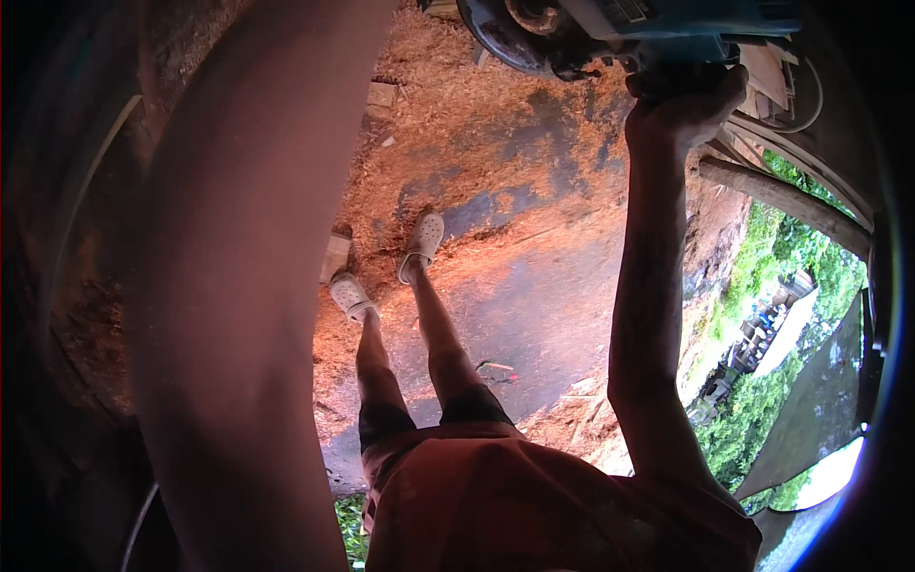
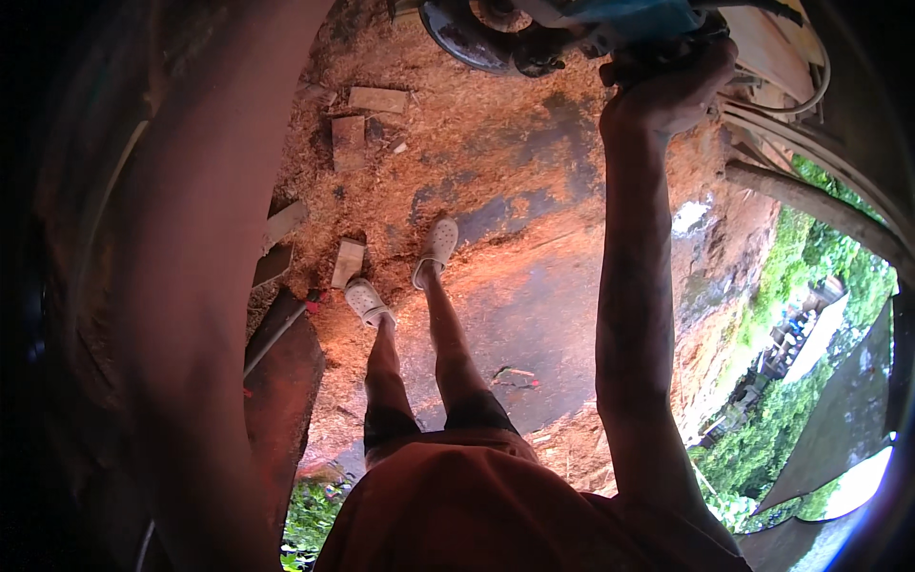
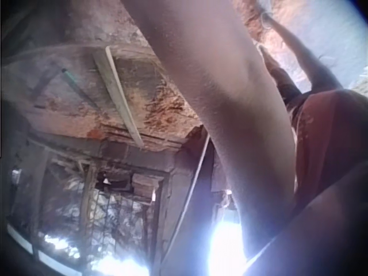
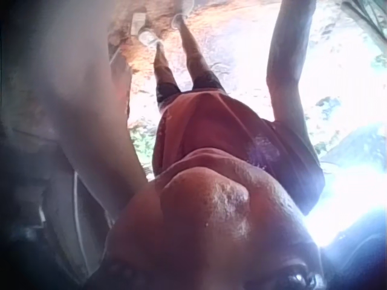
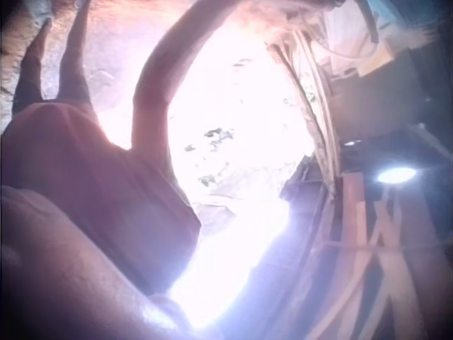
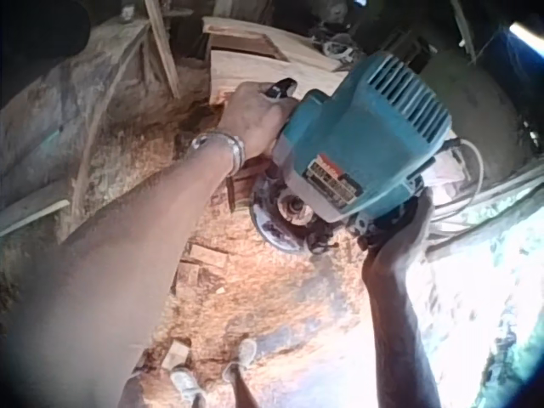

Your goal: The person uses a power router to shape the edge of a wooden board, moving the tool along the length of the wood and periodically clearing sawdust.

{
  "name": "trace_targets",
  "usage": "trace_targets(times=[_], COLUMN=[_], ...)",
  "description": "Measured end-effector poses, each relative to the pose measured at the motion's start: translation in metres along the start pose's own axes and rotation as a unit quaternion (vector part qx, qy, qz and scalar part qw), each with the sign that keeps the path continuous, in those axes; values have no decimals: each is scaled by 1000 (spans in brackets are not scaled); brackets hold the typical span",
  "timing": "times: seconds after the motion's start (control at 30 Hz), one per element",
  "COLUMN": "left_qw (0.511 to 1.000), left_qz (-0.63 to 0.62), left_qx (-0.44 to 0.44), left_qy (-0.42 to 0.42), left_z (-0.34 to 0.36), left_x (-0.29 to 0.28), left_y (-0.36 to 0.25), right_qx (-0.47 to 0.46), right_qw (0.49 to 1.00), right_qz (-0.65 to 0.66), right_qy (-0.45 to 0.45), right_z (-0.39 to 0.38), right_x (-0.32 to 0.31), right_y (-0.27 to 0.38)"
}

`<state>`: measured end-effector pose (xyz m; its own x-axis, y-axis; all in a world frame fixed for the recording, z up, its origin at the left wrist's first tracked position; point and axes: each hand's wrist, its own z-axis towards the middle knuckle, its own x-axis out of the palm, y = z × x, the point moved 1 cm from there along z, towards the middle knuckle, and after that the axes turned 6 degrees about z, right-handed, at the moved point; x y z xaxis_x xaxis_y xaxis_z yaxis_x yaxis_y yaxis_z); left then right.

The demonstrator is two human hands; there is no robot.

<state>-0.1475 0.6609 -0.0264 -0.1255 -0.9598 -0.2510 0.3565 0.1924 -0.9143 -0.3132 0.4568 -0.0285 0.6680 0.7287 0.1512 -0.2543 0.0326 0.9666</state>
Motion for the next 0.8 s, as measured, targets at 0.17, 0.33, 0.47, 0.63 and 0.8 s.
trace_targets(times=[0.17,0.33,0.47,0.63,0.8], left_qw=[998,987,921,993,945], left_qz=[-6,120,342,115,291], left_qx=[12,53,175,5,150], left_qy=[66,93,57,-11,-7], left_z=[-4,12,6,-8,-13], left_x=[-6,-2,6,-2,-1], left_y=[-4,3,-8,-1,-3], right_qx=[9,58,62,85,-165], right_qw=[999,997,997,995,962], right_qz=[-10,-20,-16,-9,-217], right_qy=[30,40,54,47,35], right_z=[-7,-5,-2,-7,2], right_x=[5,2,-3,-7,-34], right_y=[8,13,20,15,1])
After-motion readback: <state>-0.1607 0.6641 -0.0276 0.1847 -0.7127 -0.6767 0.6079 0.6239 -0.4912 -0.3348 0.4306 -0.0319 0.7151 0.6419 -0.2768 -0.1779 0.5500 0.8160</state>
